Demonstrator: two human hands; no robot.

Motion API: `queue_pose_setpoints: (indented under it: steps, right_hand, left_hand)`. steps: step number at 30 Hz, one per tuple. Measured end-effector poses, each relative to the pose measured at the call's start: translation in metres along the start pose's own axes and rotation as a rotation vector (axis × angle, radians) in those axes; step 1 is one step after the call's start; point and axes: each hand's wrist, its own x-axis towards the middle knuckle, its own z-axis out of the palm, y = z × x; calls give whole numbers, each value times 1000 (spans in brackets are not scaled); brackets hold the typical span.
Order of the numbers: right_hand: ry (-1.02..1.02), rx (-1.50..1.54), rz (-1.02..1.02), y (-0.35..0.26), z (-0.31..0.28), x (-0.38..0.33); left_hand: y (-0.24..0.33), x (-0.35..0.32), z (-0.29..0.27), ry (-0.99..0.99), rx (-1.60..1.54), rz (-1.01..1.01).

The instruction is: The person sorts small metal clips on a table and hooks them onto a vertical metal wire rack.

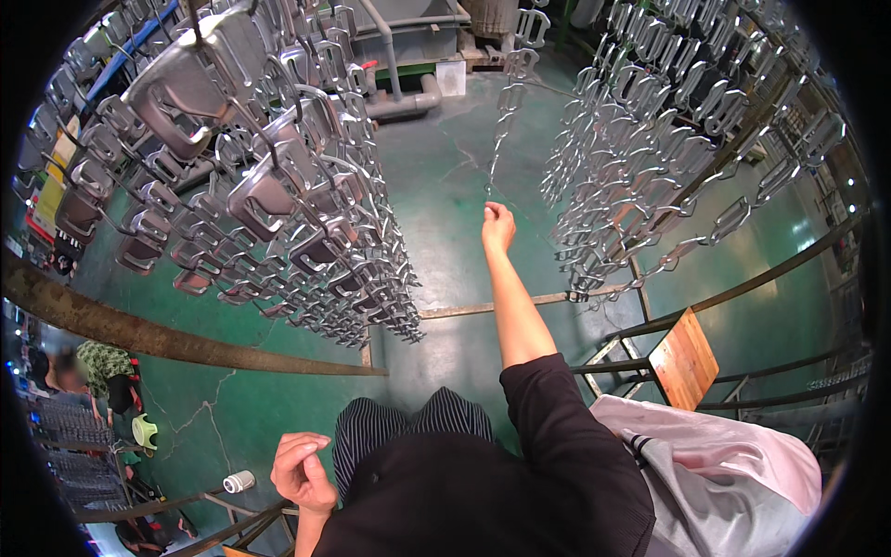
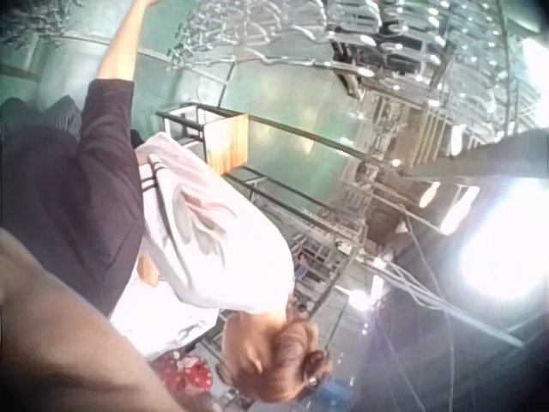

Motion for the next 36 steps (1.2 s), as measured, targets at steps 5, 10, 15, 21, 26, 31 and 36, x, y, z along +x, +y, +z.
queue_pose_setpoints:
  steps: [5, 10, 15, 21, 26, 31, 36]
  right_hand:
    - [152, 16, 127, -1, 13, 2]
    - [282, -103, 212, 0, 14, 9]
    - [305, -207, 184, 14, 21, 21]
    - [156, -281, 155, 25, 21, 30]
    - [130, -162, 108, 32, 20, 33]
    - [66, -48, 29, 51, 21, 43]
    - [135, -56, -23, 44, 16, 35]
  left_hand:
    - [-5, -8, -4, 23, 55, -54]
    - [-9, -17, -5, 89, 66, -125]
    - [-10, -21, -5, 25, 58, -145]
    - [-7, -26, 0, -2, 70, -188]
    - [-6, -31, 9, 23, 59, -211]
    - [-8, -40, 15, 34, 53, -240]
    - [-9, -40, 17, 33, 55, -249]
